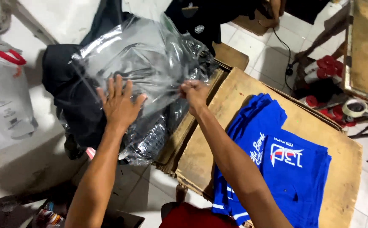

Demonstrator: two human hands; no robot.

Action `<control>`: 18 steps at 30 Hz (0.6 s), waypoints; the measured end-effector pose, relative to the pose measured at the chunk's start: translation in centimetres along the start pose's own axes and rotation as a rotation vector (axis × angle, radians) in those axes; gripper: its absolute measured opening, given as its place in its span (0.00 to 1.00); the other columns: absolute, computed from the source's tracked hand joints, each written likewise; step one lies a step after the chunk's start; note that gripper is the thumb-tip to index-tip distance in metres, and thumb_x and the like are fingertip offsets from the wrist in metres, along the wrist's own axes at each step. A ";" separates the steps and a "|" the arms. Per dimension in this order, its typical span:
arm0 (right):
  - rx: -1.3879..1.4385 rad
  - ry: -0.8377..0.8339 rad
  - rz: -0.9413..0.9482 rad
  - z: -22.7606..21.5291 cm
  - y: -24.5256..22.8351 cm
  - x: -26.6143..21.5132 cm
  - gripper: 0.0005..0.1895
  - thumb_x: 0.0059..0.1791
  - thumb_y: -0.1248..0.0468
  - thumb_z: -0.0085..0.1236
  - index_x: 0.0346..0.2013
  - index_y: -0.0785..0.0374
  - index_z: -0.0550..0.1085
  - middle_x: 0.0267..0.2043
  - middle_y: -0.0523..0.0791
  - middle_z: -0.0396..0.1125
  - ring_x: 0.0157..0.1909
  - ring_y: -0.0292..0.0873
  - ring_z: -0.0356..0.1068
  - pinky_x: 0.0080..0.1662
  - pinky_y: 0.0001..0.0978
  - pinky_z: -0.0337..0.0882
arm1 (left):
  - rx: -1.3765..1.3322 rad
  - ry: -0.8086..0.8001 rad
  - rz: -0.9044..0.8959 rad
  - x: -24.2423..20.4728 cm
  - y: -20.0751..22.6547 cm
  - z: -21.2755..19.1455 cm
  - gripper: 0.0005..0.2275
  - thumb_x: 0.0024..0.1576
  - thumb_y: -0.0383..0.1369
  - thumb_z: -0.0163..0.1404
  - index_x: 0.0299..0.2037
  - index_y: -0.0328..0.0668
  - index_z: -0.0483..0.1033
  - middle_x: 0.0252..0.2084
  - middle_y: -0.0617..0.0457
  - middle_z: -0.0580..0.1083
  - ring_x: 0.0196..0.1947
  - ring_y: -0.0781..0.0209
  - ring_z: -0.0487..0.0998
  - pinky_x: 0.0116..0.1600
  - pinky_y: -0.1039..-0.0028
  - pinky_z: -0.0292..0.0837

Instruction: The person folds a stack of blue t-shirts on a wooden table, aligning edges and smoothing creases. The person then places a folded shirt into a clear plastic bag and sets it aside. The person repeats the folding process for additional shirts.

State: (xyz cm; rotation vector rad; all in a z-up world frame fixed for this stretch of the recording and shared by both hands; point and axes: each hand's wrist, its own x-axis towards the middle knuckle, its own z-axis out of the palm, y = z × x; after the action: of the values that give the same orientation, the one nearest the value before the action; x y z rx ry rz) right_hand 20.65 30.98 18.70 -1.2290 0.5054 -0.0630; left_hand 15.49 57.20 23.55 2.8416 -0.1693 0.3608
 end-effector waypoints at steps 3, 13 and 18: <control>0.013 0.112 -0.124 0.0 -1.4 -0.9 0.05 0.46 0.72 0.59 0.37 0.64 0.76 0.27 0.48 0.68 0.26 0.40 0.71 0.30 0.29 0.76 | 0.016 -0.156 -0.205 1.3 -1.5 -3.4 0.35 0.64 0.63 0.35 0.74 0.48 0.61 0.79 0.40 0.52 0.79 0.42 0.46 0.74 0.34 0.28; 0.177 0.332 -0.286 -15.8 -6.3 -9.0 0.09 0.45 0.76 0.61 0.37 0.66 0.72 0.32 0.54 0.72 0.33 0.48 0.77 0.40 0.38 0.82 | 0.003 -0.008 -0.080 1.0 -3.6 -3.7 0.33 0.67 0.60 0.43 0.69 0.40 0.72 0.72 0.28 0.62 0.73 0.29 0.58 0.63 0.23 0.47; 0.336 0.545 -0.263 -29.5 -1.9 -18.5 0.31 0.39 0.79 0.57 0.57 0.67 0.65 0.32 0.61 0.69 0.28 0.47 0.68 0.35 0.37 0.70 | -0.252 0.608 0.264 -3.9 6.9 -5.6 0.22 0.74 0.33 0.55 0.65 0.14 0.66 0.66 0.21 0.64 0.66 0.21 0.65 0.69 0.37 0.59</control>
State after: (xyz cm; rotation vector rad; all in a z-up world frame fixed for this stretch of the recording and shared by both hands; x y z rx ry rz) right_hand -7.21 10.08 19.52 -0.9319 0.7650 -0.6947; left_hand 9.47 52.48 29.52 2.3386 -0.4266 1.1423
